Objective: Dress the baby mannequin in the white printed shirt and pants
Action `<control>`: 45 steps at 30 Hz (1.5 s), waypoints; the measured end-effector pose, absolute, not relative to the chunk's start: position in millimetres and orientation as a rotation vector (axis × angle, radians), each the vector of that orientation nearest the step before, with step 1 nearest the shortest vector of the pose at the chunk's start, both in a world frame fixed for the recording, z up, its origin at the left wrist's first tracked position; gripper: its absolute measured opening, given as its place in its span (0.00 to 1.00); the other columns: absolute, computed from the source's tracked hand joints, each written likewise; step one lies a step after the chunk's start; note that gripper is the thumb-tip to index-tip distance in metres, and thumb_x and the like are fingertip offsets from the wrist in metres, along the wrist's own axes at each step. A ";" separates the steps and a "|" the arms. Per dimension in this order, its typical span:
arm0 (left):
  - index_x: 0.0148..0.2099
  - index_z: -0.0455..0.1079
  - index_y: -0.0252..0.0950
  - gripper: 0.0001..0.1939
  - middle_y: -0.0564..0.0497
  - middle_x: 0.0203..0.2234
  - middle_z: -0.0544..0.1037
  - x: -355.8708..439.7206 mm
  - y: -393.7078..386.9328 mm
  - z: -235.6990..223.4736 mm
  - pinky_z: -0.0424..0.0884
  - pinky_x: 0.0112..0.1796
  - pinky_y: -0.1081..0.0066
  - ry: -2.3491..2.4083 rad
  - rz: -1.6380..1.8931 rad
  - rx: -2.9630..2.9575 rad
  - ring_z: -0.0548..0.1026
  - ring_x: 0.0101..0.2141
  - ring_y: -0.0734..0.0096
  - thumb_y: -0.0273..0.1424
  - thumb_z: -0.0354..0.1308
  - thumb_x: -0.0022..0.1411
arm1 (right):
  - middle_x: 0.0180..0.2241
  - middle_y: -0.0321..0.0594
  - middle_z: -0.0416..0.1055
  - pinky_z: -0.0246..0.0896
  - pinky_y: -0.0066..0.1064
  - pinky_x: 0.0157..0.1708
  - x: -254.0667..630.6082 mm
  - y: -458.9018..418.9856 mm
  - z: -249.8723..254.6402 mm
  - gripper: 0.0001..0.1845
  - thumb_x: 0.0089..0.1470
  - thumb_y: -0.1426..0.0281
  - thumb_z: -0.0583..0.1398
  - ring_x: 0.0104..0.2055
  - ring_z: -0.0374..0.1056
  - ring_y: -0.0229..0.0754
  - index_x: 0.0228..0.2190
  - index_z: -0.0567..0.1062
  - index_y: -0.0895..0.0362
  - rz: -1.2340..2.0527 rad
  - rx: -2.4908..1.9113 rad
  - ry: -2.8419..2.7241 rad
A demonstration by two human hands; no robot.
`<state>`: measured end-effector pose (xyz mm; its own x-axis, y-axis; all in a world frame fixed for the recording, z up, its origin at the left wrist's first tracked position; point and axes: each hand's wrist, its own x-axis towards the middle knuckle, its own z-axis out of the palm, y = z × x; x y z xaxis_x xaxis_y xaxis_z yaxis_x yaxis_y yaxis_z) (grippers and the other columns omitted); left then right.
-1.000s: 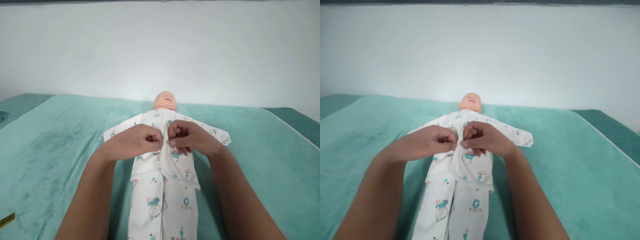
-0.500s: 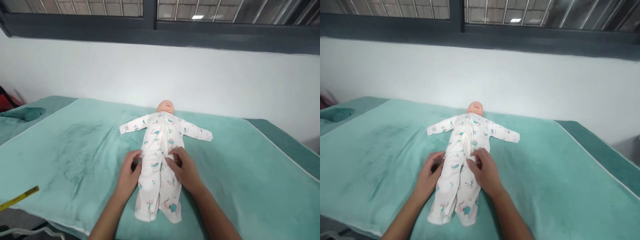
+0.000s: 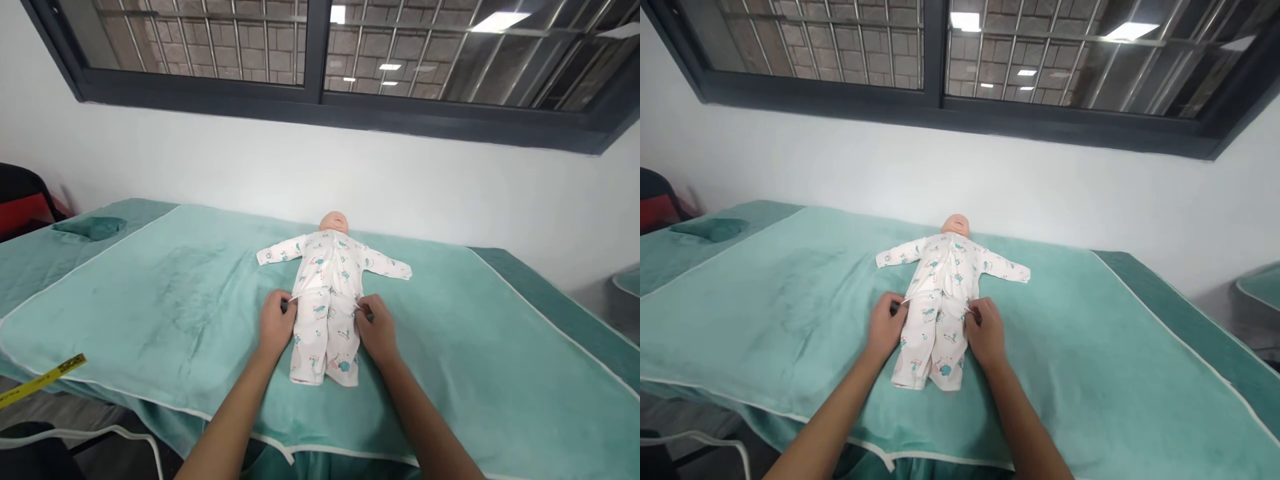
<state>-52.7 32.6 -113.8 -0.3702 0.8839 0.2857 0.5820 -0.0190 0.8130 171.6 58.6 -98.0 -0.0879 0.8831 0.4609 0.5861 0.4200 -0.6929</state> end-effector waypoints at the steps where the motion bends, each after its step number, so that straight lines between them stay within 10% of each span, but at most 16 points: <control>1: 0.33 0.65 0.38 0.04 0.49 0.33 0.75 -54.1 33.5 -113.3 0.69 0.39 0.63 1.944 1.319 1.551 0.73 0.37 0.63 0.31 0.51 0.60 | 0.29 0.37 0.64 0.61 0.38 0.35 174.4 57.5 -96.4 0.02 0.49 0.71 0.53 0.32 0.62 0.45 0.26 0.64 0.52 0.455 -1.254 -1.818; 6: 0.35 0.67 0.38 0.06 0.49 0.36 0.75 -79.7 57.1 -105.6 0.69 0.43 0.67 1.889 1.185 1.737 0.73 0.40 0.66 0.25 0.50 0.57 | 0.31 0.38 0.70 0.62 0.36 0.37 210.3 76.4 -93.8 0.09 0.54 0.63 0.54 0.34 0.65 0.45 0.32 0.71 0.54 0.695 -1.256 -1.902; 16: 0.61 0.62 0.39 0.22 0.39 0.48 0.70 -132.2 128.6 -96.4 0.67 0.38 0.63 2.540 0.620 1.758 0.72 0.47 0.52 0.38 0.47 0.67 | 0.52 0.59 0.66 0.60 0.42 0.49 265.1 179.9 -100.7 0.35 0.53 0.55 0.56 0.51 0.66 0.55 0.56 0.64 0.63 0.186 -1.997 -1.415; 31: 0.57 0.67 0.40 0.21 0.44 0.47 0.72 -159.7 168.1 -96.5 0.59 0.30 0.67 2.692 0.535 1.741 0.73 0.41 0.60 0.25 0.42 0.66 | 0.33 0.46 0.70 0.60 0.40 0.41 308.1 221.2 -116.1 0.14 0.50 0.65 0.54 0.35 0.64 0.47 0.34 0.74 0.59 0.051 -1.767 -1.373; 45: 0.57 0.63 0.35 0.20 0.40 0.51 0.69 -144.0 151.2 -99.8 0.67 0.37 0.63 2.713 0.803 1.624 0.73 0.45 0.54 0.26 0.46 0.64 | 0.47 0.48 0.67 0.62 0.44 0.50 193.2 130.9 -94.2 0.14 0.61 0.66 0.55 0.51 0.64 0.49 0.48 0.71 0.54 0.038 -0.890 -1.876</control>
